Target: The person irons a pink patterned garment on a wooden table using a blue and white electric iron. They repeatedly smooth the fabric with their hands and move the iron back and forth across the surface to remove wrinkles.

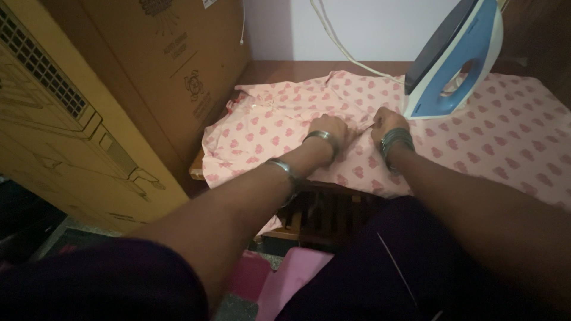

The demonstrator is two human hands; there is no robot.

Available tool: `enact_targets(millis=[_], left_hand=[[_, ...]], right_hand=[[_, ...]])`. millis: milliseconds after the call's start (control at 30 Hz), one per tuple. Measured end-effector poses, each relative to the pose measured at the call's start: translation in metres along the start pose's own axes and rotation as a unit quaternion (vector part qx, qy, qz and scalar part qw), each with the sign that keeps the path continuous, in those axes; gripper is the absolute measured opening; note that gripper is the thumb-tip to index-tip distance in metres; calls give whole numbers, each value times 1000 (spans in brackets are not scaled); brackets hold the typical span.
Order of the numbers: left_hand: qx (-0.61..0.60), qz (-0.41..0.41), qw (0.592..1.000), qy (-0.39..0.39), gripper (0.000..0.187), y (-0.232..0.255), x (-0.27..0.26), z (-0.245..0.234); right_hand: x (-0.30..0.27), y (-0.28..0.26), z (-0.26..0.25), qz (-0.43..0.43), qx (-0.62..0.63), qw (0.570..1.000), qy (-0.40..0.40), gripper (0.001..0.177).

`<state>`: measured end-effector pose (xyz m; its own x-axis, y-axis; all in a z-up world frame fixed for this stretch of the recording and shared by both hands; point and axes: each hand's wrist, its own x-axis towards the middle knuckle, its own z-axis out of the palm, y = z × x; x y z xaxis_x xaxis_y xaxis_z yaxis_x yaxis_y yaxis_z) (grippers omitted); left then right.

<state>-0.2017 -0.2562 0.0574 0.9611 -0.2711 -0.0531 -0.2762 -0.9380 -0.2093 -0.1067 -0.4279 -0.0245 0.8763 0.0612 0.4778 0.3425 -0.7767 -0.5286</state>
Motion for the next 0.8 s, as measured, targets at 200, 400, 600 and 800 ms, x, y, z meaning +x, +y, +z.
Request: enact_targets(millis=[200,400,600,800], left_hand=[[-28,-88,989,114,29,24,42,29],[-159,-61,976,138,56,33,45,47],[-102,-46,978,173,44,36,44,75],[-250,-104,957,106,60,42,43,54]], right_hand=[[6,23,12,-20,-3,1000,0,14],[8,26,17,-22,-48,999,-4,9],[2,9,6,1,-54,998,-22,11],[-1,4,-4,-12,-76,996,-40,18]])
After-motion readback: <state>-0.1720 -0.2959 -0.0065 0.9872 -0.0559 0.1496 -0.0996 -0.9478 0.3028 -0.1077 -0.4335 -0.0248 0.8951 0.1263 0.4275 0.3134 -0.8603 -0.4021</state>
